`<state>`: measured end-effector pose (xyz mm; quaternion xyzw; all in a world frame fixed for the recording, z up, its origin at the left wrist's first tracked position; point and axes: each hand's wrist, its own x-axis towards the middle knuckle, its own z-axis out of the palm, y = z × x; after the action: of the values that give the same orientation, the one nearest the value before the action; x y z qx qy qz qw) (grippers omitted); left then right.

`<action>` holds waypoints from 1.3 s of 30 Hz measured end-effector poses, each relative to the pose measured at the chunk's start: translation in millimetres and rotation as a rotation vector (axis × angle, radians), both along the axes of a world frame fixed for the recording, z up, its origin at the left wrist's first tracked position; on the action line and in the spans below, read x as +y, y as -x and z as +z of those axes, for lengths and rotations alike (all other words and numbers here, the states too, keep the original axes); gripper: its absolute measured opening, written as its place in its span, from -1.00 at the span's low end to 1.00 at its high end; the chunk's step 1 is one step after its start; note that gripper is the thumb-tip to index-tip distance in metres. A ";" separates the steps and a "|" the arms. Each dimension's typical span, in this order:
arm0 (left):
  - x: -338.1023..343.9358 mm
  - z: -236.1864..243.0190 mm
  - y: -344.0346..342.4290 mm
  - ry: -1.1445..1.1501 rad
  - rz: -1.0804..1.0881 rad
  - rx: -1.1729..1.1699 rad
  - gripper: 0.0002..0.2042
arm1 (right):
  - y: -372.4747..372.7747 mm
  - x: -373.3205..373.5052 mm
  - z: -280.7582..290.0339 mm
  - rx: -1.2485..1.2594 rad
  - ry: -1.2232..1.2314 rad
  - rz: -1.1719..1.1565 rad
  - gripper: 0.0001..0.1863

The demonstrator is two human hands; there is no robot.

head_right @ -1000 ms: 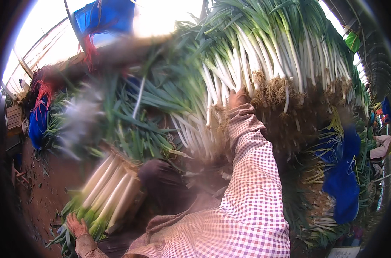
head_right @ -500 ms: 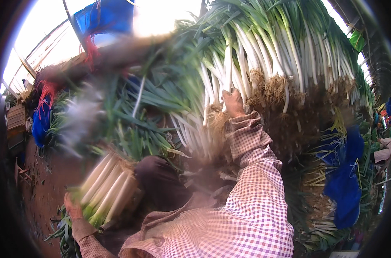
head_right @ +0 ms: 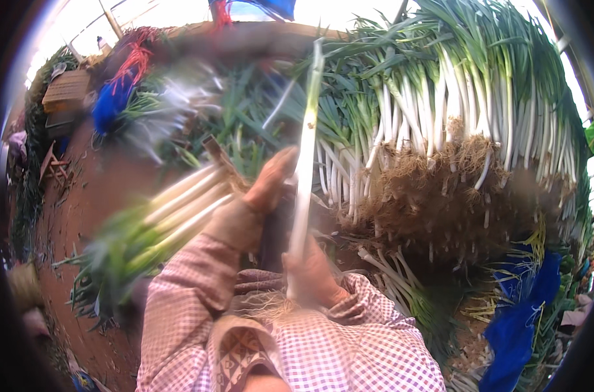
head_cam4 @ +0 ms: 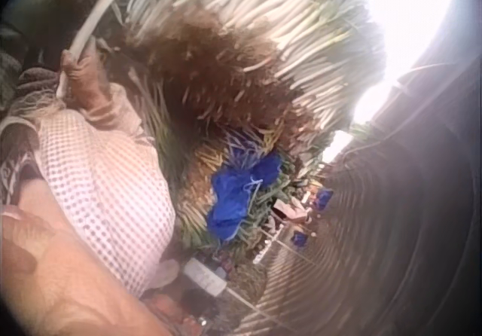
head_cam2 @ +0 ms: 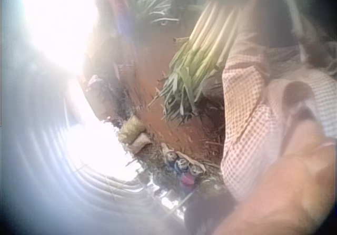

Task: The person gathers leeks from a large pile, aligns them by hand, and places them into a rectangular metal bundling frame. They repeatedly add leeks to the frame, adjust the bundle, and occasionally reach for a plastic bag from a nearby red bucket.

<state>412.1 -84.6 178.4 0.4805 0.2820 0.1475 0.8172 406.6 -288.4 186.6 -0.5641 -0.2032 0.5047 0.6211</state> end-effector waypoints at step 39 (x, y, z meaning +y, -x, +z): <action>-38.7 38.1 361.4 -0.397 1.638 0.169 -0.60 | 208.1 151.3 13.5 -1.231 -0.990 0.716 -0.61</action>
<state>50.7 -123.3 216.6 0.2684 0.5701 0.7033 0.3291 198.5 -137.1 200.2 -0.3040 -0.8648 0.1283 0.3784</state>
